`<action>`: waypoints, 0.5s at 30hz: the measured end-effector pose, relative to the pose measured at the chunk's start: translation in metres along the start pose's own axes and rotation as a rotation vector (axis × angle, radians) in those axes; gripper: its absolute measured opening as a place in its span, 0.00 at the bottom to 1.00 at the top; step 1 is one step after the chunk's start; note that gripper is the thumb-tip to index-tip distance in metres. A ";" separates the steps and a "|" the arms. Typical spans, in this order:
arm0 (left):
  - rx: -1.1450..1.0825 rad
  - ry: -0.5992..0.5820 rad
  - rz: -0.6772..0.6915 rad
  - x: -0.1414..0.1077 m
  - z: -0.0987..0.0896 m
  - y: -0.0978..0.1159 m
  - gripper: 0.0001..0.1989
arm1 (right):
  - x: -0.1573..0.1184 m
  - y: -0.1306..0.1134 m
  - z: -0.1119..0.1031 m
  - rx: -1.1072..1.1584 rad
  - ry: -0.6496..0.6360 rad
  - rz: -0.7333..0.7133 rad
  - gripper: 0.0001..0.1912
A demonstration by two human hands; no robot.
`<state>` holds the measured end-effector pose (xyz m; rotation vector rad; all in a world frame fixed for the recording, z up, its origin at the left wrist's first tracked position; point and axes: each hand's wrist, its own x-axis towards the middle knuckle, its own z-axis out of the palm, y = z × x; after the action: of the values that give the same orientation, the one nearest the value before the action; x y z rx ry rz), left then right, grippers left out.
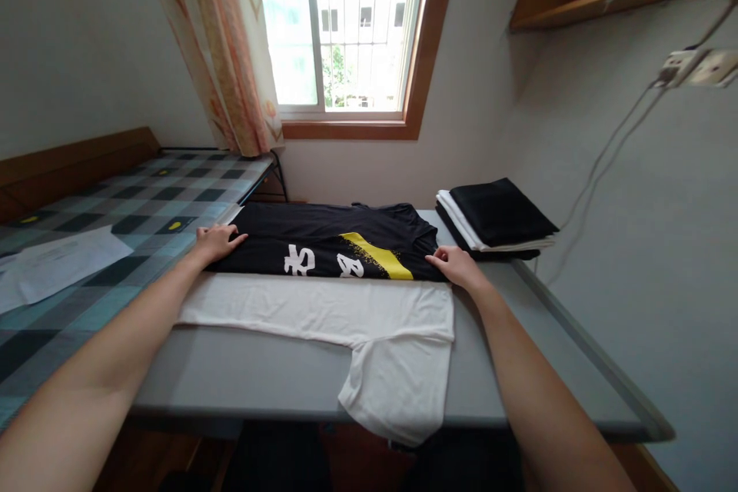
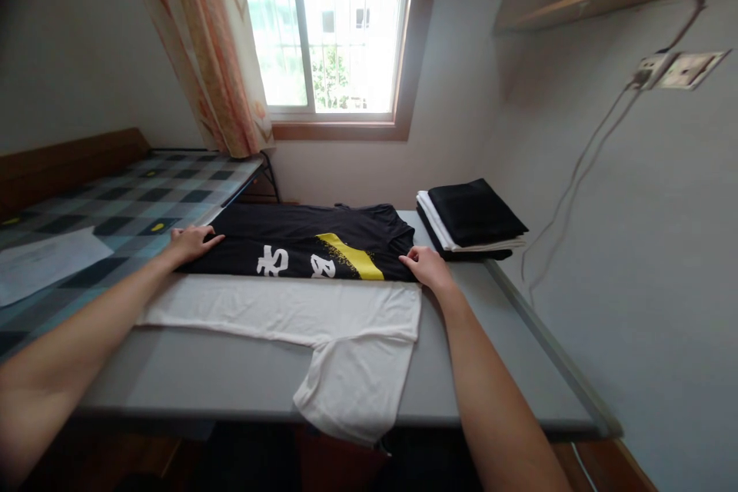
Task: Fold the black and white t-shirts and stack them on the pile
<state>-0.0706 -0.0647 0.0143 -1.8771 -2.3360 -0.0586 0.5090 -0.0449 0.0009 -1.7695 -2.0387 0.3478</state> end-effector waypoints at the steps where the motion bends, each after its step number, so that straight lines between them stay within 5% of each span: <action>1: 0.009 0.019 -0.013 0.000 0.000 -0.003 0.22 | 0.000 -0.001 0.000 -0.001 0.002 0.007 0.13; 8: 0.084 0.111 -0.060 -0.003 -0.003 0.017 0.17 | -0.004 0.003 -0.019 0.176 -0.126 0.023 0.10; 15: -0.129 0.127 0.137 0.003 -0.013 0.095 0.16 | -0.007 0.017 -0.032 0.312 -0.245 0.119 0.12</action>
<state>0.0225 -0.0430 0.0222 -2.0225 -2.1626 -0.3110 0.5399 -0.0518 0.0208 -1.7218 -1.9095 0.9068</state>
